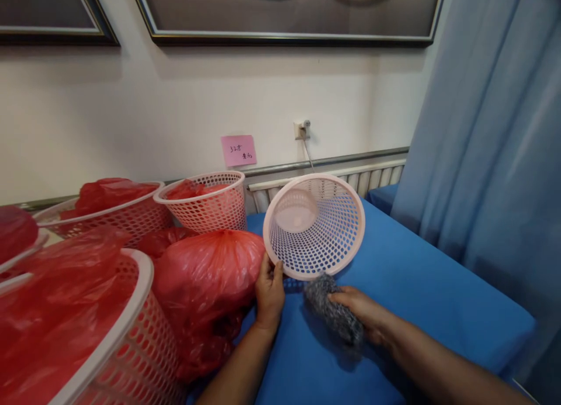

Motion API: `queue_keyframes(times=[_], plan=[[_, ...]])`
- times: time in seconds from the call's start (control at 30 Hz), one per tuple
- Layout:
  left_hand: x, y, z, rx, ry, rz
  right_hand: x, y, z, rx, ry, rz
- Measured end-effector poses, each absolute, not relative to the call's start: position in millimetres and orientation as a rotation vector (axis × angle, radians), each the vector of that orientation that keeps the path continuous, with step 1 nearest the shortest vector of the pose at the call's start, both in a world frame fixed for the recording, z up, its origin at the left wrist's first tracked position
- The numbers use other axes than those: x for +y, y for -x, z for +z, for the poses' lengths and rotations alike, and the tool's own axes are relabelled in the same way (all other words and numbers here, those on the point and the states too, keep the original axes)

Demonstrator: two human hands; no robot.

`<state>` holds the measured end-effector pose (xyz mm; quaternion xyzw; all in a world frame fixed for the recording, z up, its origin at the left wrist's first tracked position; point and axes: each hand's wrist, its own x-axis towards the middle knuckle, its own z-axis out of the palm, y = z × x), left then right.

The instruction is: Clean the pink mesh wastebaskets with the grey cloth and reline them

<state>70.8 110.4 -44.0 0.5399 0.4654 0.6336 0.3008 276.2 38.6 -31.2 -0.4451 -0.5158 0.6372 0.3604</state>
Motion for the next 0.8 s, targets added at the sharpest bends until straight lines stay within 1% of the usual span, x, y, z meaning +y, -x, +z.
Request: queue_keyframes(times=[0.07,0.1,0.13,0.17,0.2,0.3,0.37,0.4,0.47,0.57,0.67,0.8], plan=[[109.3,-69.8,-46.3,1.262,-1.461,1.648,35.8,-283.0,-10.4,-1.341,1.056,1.844],[108.5,-70.4,-47.4,1.264,-1.473,1.633,37.9,-287.5,3.0,-1.359,1.018,1.873],[107.6,-71.5,-48.2,1.256,-1.479,1.625,42.6,-292.4,18.1,-1.401,1.001,1.794],[106.6,-72.9,-48.5,1.242,-1.476,1.623,50.1,-297.8,34.4,-1.445,1.012,1.613],[105.5,-74.4,-48.4,1.226,-1.463,1.621,60.1,-303.5,51.3,-1.469,1.039,1.36],[102.4,-77.0,-46.1,1.169,-1.405,1.583,99.8,-319.5,98.3,-1.39,1.104,0.384],[101.3,-76.1,-44.7,1.114,-1.388,1.532,125.6,-323.6,118.8,-1.414,1.116,0.007],[101.2,-75.1,-44.6,1.084,-1.387,1.507,135.5,-322.0,123.8,-1.461,1.126,-0.096],[102.3,-72.3,-45.9,1.032,-1.369,1.472,145.3,-310.4,121.8,-1.613,1.129,-0.172],[105.5,-67.9,-49.1,0.977,-1.29,1.468,131.3,-280.3,89.1,-1.985,1.007,-0.121],[106.5,-65.3,-49.0,0.973,-1.262,1.512,95.2,-258.5,34.3,-2.42,0.889,0.062],[102.8,-67.8,-41.7,0.991,-1.328,1.466,59.0,-274.4,-26.8,-2.531,1.077,0.292]])
